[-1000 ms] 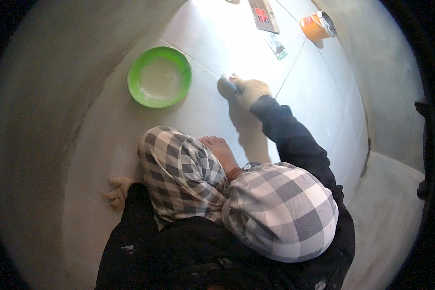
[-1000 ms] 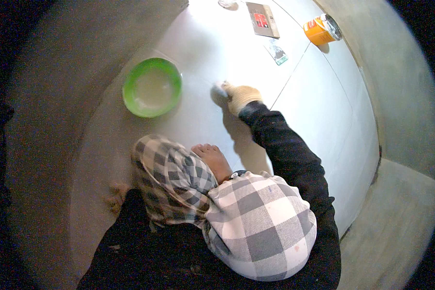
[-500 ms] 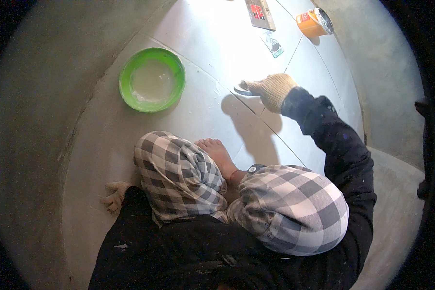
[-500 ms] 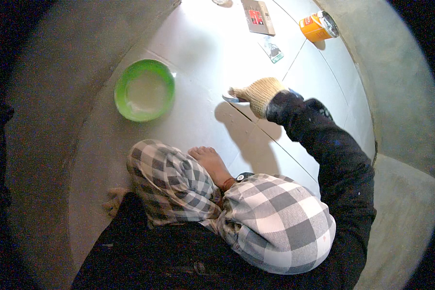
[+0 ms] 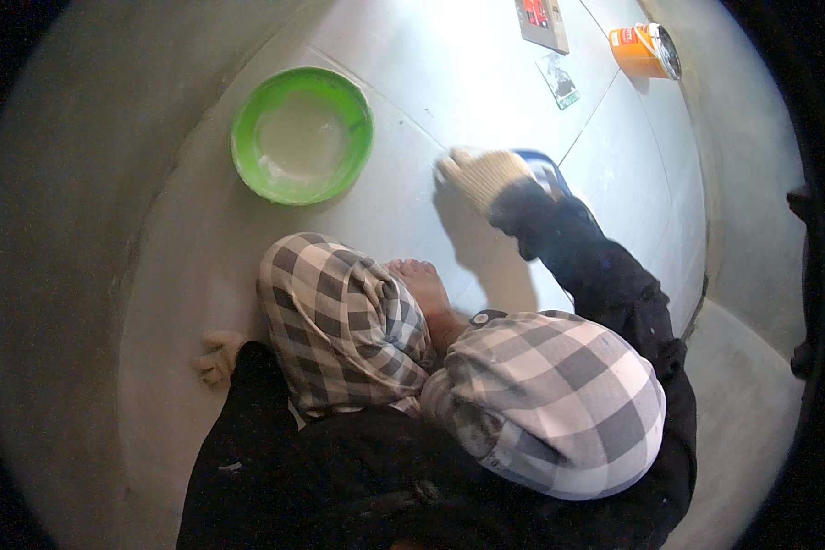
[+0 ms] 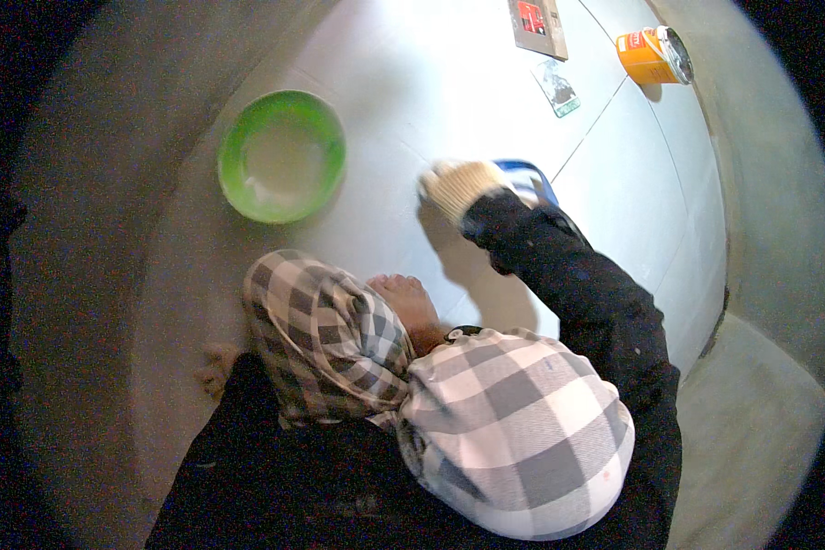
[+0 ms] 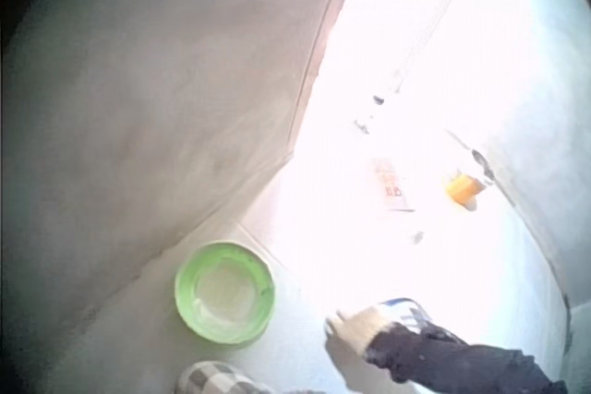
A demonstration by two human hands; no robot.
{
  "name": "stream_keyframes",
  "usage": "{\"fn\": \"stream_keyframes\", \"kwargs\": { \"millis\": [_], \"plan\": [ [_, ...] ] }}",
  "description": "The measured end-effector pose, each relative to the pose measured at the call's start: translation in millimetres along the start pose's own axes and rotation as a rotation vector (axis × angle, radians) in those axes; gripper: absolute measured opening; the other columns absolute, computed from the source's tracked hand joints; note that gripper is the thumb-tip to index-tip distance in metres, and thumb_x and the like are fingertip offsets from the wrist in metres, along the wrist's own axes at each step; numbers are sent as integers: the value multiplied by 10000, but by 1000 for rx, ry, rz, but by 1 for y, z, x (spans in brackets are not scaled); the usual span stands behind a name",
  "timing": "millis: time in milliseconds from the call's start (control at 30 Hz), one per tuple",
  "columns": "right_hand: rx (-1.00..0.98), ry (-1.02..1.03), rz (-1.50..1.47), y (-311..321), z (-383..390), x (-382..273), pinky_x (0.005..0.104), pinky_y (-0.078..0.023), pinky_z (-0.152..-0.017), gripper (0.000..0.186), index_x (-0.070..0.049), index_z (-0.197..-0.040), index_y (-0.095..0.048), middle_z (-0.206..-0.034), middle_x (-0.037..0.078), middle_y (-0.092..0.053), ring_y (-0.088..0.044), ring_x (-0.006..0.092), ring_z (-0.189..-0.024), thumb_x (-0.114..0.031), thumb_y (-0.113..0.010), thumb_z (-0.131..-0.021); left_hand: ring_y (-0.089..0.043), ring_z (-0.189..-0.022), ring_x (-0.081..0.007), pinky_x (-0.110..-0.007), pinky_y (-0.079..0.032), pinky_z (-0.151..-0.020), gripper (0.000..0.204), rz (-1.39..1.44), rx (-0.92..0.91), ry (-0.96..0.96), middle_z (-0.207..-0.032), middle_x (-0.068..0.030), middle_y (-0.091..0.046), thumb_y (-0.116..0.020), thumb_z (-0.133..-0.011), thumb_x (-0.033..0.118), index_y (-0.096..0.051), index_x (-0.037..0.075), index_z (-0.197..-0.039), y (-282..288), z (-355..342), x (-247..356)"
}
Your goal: The person scoops white grout from a green bowl and applies it to the gaps between floor tiles using a rubber float. They repeatedly smooth the grout along the tile seams.
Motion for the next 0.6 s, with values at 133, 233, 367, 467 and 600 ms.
{"fn": "stream_keyframes", "kwargs": {
  "millis": [133, 233, 367, 467, 600],
  "plan": [
    [-297, -4, 49, -30, 38, 12, 404, -584, -802, 349, -113, -1212, -595, -1107, 105, -658, -708, 257, -941, -63, -623, -868, -354, -1385, -402, -578, -312, -1097, 724, 15, -29, 2, -1493, -224, -381, -481, -910, 580, -399, 118, -1461, -12, 1, 3],
    [-379, -29, 50, -18, 37, 23, 397, -578, -826, 505, -170, -1285, -576, -1164, 66, -672, -707, 222, -969, -22, -672, -812, -351, -1388, -400, -577, -311, -1099, 718, 28, -42, -17, -1493, -225, -380, -477, -915, 576, -398, 119, -1463, -9, 6, 9],
    [107, 16, 47, 38, -4, -2, 397, -588, -687, 155, -71, -996, -690, -903, 123, -718, -725, 284, -845, -153, -648, -871, -348, -1391, -398, -575, -310, -1102, 709, 17, -59, -25, -1493, -226, -379, -471, -921, 571, -397, 120, -1464, 4, 11, 9],
    [192, 69, 11, 40, -6, -19, 399, -590, -686, 130, -57, -901, -711, -903, 124, -719, -726, 267, -879, -165, -651, -861, -346, -1394, -396, -573, -310, -1104, 703, 33, -63, -14, -1494, -226, -378, -467, -926, 567, -396, 121, -1465, 15, 18, 13],
    [-543, -17, 153, -27, 39, 7, 381, -569, -813, 331, -194, -1195, -665, -1036, 78, -726, -705, 241, -994, -87, -629, -883, -342, -1397, -393, -572, -309, -1106, 695, 59, -100, 40, -1494, -227, -377, -462, -933, 561, -395, 122, -1467, 23, 31, 19]
  ]
}}
Point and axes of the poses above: each hand's wrist, its own z-axis away from the middle knuckle, its own y-axis out of the back of the hand, x = y × z, the point moved 9 cm from there along -z, towards the middle knuckle
